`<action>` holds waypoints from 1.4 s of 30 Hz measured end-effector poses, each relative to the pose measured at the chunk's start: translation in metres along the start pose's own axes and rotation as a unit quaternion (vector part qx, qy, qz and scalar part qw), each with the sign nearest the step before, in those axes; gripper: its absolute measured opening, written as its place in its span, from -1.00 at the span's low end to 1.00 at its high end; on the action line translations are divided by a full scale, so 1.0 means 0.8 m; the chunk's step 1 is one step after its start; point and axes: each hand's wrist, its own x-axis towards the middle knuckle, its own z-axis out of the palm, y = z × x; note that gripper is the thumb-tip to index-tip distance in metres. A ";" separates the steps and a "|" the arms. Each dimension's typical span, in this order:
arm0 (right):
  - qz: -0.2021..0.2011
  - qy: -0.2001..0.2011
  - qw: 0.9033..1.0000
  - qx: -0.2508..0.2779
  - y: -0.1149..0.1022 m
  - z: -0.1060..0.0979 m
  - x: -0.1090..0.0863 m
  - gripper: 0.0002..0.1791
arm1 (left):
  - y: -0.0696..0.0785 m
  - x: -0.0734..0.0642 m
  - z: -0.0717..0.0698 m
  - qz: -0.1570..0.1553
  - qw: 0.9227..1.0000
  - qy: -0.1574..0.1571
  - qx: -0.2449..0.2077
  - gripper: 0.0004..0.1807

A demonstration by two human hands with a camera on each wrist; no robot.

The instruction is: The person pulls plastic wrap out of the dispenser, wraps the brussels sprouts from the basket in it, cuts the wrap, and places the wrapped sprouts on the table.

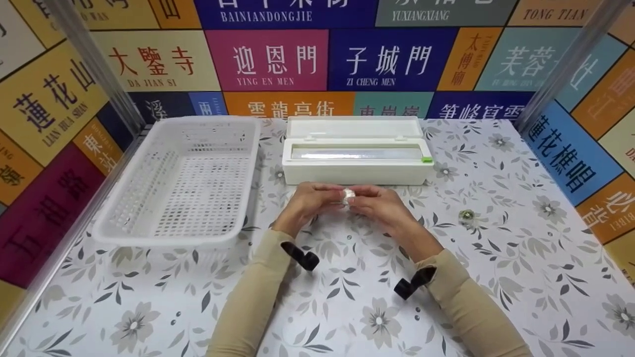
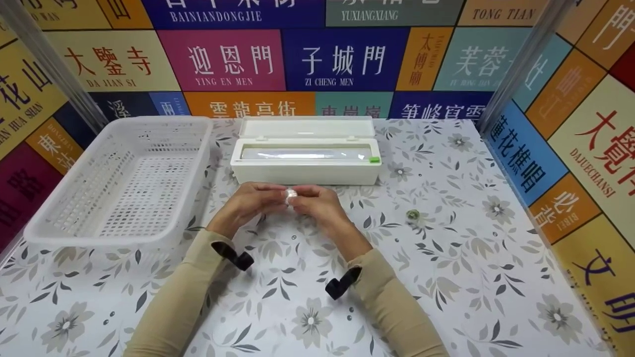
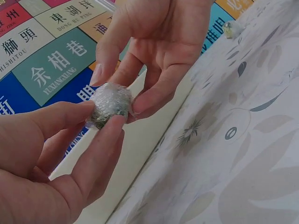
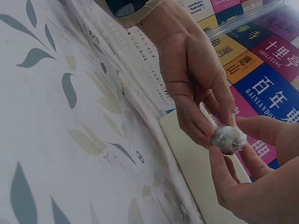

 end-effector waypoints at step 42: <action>-0.007 0.032 0.998 0.056 0.008 -0.001 0.002 -0.79 | 0.001 -0.002 0.006 0.017 0.999 0.006 0.037 -0.73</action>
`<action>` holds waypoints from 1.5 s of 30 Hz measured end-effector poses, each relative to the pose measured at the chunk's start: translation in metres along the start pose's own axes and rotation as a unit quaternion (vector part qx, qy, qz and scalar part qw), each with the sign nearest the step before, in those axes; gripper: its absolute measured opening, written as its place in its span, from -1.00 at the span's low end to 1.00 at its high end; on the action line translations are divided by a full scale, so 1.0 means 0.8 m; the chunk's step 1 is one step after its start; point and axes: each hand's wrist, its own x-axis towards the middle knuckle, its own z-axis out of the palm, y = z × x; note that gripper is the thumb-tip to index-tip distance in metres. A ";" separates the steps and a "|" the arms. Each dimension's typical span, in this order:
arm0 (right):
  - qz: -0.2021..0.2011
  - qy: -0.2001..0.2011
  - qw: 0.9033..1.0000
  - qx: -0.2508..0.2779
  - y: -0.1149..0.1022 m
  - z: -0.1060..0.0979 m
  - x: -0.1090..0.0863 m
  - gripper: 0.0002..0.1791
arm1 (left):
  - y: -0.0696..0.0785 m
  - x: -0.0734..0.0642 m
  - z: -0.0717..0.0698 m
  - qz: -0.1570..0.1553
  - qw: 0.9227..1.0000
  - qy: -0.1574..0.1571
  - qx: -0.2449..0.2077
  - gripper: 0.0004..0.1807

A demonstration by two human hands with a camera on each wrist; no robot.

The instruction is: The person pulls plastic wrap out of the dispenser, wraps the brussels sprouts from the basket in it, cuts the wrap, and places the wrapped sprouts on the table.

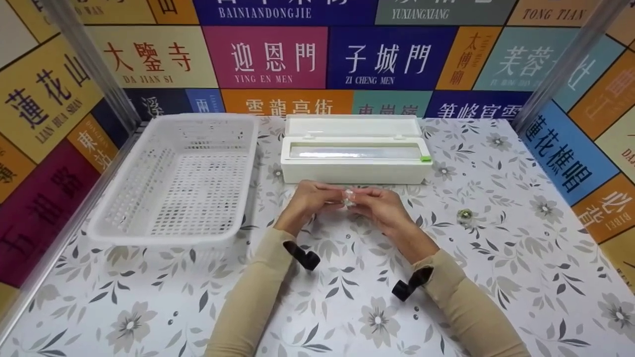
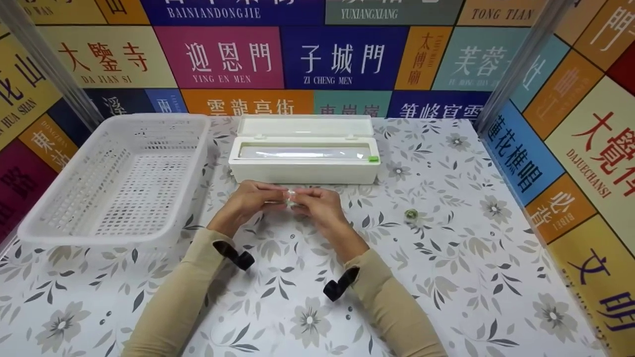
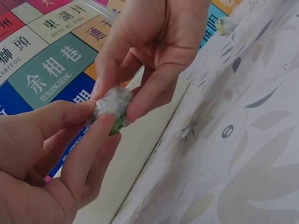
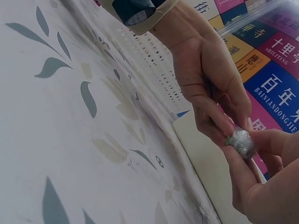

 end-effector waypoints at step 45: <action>-0.099 -0.041 0.955 -0.278 -0.105 -0.180 -0.062 -0.51 | 0.027 0.010 0.168 0.035 0.988 -0.141 -0.047 -0.67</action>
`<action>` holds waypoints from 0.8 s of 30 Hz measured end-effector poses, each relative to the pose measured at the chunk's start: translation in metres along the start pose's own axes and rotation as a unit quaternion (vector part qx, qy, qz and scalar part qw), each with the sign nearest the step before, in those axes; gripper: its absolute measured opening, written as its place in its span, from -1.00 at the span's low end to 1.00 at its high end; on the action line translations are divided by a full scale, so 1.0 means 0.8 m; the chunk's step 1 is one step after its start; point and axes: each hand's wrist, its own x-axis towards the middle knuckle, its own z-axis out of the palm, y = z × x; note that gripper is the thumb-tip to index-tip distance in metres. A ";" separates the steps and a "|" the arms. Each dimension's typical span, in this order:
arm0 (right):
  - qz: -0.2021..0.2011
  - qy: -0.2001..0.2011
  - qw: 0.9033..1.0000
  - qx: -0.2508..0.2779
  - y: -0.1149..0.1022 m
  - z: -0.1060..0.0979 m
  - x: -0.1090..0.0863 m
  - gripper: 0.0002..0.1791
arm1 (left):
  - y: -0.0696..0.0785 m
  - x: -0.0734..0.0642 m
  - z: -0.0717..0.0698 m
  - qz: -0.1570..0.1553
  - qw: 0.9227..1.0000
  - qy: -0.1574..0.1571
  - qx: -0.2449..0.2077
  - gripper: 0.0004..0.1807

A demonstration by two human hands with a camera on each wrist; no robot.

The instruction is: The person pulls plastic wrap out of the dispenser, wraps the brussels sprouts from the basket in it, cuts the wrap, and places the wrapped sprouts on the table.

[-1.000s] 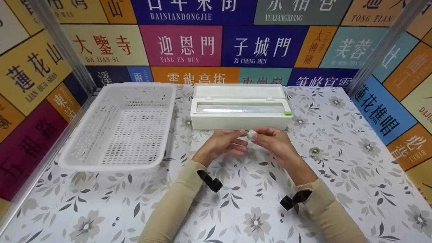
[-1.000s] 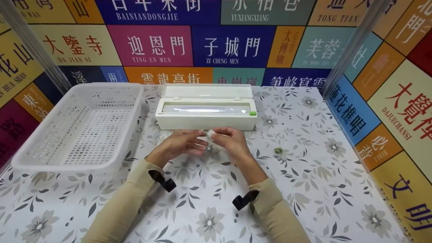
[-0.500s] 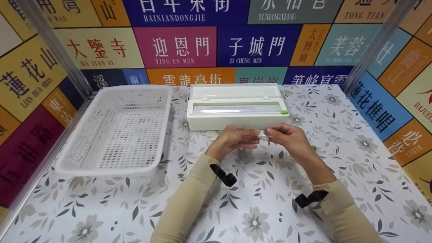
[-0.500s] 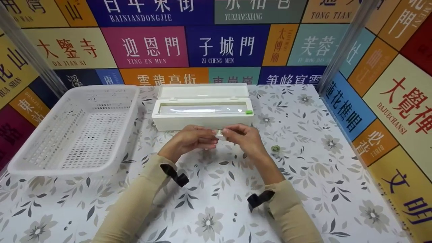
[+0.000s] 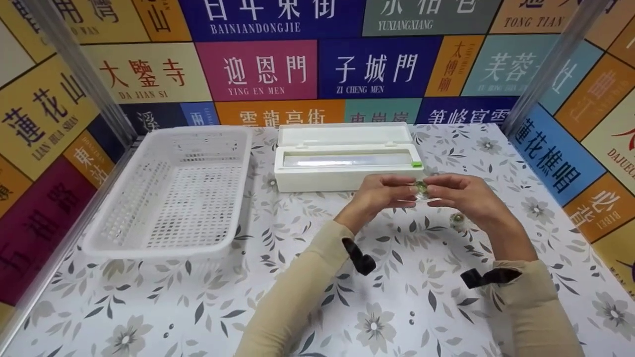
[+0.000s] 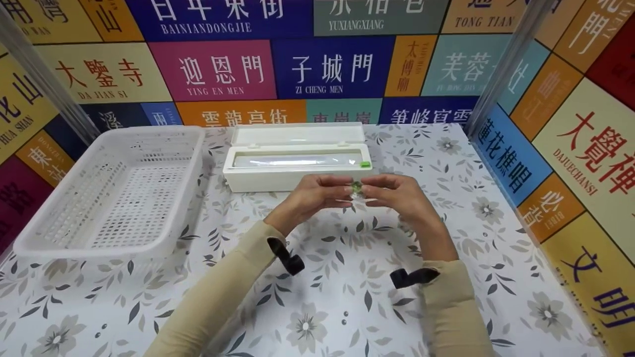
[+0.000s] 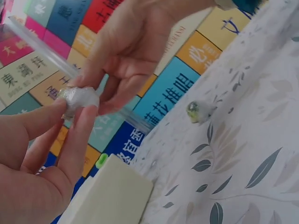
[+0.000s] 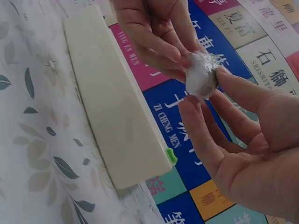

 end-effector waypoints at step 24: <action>-0.001 -0.094 0.988 -0.121 0.093 -0.097 -0.046 -0.61 | -0.089 0.013 0.095 0.009 0.989 0.039 0.140 -0.78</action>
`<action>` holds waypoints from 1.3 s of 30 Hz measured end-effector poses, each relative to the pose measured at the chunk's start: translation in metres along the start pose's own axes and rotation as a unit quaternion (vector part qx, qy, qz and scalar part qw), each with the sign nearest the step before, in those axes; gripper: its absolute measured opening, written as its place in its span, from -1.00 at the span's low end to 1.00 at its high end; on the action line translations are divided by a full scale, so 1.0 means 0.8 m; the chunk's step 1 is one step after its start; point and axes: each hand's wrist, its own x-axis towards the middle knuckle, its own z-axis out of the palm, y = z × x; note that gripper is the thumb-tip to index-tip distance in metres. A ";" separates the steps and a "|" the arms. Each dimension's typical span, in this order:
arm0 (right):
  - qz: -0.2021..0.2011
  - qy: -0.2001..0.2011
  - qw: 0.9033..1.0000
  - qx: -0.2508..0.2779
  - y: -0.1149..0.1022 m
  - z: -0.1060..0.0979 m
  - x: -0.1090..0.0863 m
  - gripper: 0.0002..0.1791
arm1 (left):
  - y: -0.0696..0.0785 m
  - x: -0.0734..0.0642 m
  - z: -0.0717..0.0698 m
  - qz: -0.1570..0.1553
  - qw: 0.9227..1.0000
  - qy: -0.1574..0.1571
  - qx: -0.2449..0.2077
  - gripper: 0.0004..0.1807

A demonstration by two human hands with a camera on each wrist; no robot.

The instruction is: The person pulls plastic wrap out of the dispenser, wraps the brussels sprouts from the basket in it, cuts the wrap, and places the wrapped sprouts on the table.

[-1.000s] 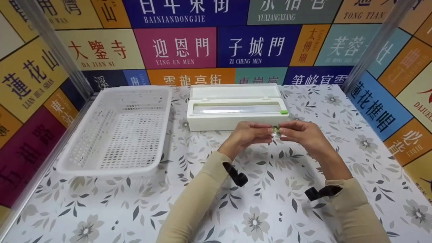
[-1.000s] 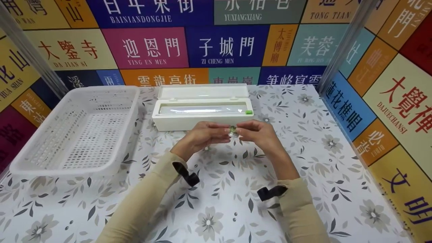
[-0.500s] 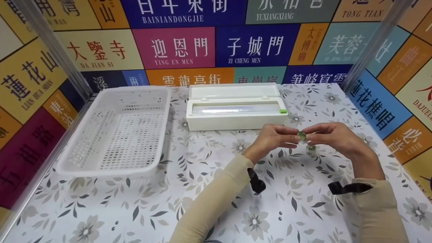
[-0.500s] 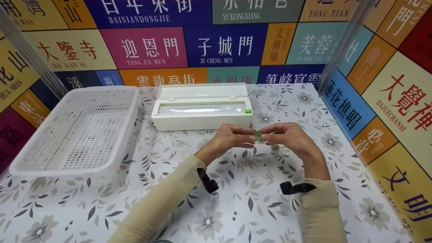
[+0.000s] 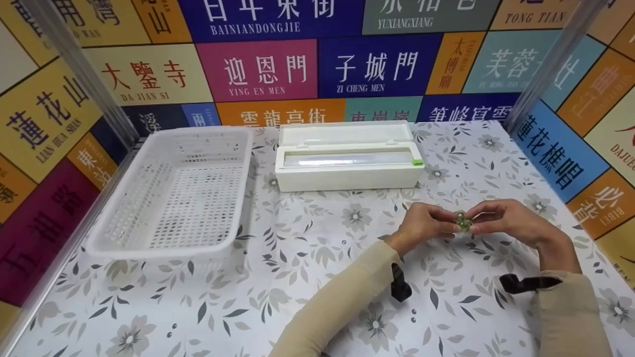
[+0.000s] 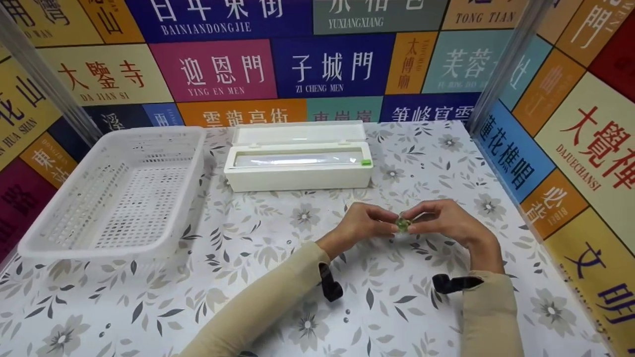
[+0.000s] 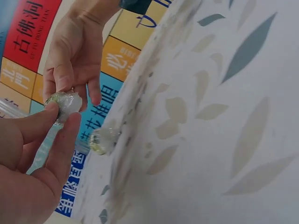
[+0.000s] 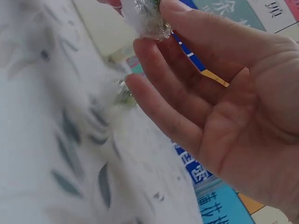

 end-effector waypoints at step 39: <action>0.072 -0.025 0.994 -0.084 0.018 -0.003 0.003 -0.52 | -0.019 -0.014 0.000 -0.090 0.988 0.071 0.107 -0.82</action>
